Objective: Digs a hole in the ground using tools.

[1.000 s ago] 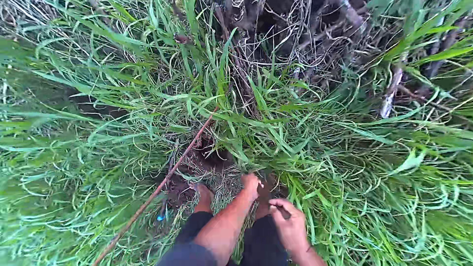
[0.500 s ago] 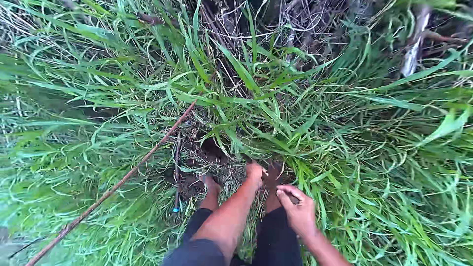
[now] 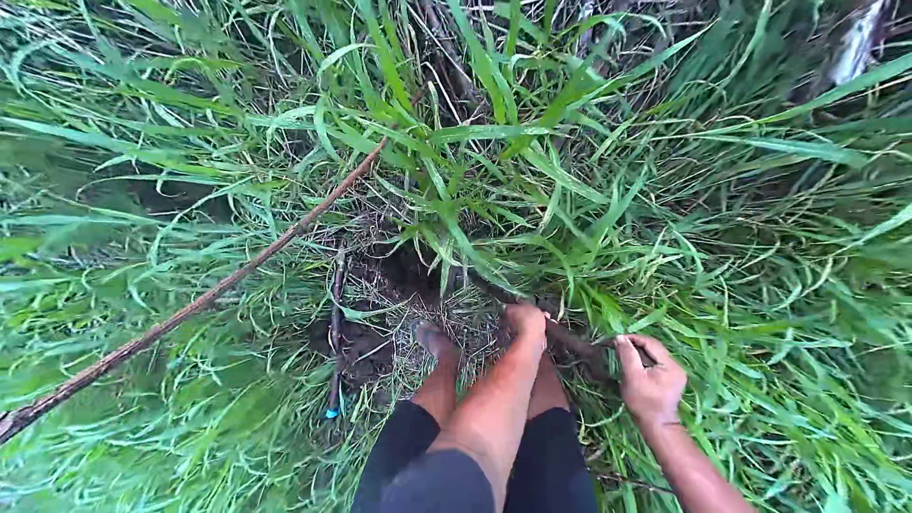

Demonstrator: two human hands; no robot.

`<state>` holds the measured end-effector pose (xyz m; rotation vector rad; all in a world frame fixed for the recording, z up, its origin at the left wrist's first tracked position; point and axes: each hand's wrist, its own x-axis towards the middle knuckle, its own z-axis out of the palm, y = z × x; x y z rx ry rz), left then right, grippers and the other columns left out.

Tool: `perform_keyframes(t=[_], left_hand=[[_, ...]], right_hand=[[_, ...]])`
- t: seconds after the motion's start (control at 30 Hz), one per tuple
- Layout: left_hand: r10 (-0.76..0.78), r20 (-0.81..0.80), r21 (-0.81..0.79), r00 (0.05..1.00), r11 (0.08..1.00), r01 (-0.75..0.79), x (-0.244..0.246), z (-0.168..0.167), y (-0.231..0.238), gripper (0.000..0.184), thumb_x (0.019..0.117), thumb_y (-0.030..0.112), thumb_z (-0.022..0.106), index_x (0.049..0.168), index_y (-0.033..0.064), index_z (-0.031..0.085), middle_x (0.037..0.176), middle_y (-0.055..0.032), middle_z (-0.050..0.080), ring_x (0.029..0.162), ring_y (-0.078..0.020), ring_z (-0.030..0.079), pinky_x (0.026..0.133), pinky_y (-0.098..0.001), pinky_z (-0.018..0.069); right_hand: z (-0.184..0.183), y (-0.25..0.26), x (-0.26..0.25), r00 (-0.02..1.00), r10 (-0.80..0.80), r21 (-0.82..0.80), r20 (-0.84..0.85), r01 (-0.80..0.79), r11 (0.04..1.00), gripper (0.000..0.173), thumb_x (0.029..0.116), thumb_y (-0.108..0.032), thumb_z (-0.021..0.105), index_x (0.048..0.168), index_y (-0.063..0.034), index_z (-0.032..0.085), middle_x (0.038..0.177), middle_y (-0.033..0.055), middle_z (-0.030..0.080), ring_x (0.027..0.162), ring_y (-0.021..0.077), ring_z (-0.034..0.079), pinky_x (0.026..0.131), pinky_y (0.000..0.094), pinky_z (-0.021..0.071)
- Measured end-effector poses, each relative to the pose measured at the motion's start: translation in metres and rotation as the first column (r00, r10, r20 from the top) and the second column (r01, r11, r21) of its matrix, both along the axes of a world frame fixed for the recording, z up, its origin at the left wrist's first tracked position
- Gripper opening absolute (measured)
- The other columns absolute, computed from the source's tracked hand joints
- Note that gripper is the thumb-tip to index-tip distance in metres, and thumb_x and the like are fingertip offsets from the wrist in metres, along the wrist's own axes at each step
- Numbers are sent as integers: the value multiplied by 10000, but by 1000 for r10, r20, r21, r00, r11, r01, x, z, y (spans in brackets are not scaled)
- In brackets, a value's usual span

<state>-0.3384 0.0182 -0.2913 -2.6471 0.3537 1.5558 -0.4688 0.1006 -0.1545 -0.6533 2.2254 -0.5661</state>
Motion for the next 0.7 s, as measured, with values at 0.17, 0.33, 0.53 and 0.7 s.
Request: perform_keyframes(t=[0.17, 0.33, 0.53, 0.7], left_hand=[[147, -178, 33, 973, 989, -144, -41, -38, -2, 506, 1083, 374, 489, 1425, 2, 481, 1274, -262, 608, 1098, -386, 641, 858, -575, 572], [631, -389, 134, 671, 759, -637, 6, -45, -20, 462, 1078, 386, 440, 1360, 21, 469, 1094, -219, 640, 868, -337, 658, 728, -532, 567], [703, -532, 39, 472, 577, -816, 108, -72, -42, 179, 1052, 228, 439, 935, 98, 477, 693, -48, 518, 565, -190, 541, 577, -382, 543], [685, -585, 31, 434, 553, -832, 81, -50, -46, 51, 1003, 103, 482, 960, 75, 484, 741, -61, 517, 605, -195, 540, 618, -374, 545]], right_hand=[[-69, -10, -85, 988, 73, 165, -133, -51, 985, 468, 1056, -404, 498, 1069, 0, 734, 987, 207, 725, 932, 327, 701, 882, 566, 539], [-60, -24, -68, 973, -24, 267, -231, 88, 960, 507, 1066, -447, 455, 1001, -18, 718, 952, 183, 705, 922, 314, 680, 864, 567, 513], [20, -32, 31, 976, -130, 99, -174, 149, 984, 303, 1011, -322, 616, 973, -48, 740, 862, 105, 712, 777, 232, 669, 747, 538, 542], [23, -46, -16, 975, -10, 65, -223, 25, 998, 302, 1001, -286, 582, 955, -42, 755, 854, 117, 710, 737, 232, 653, 709, 520, 535]])
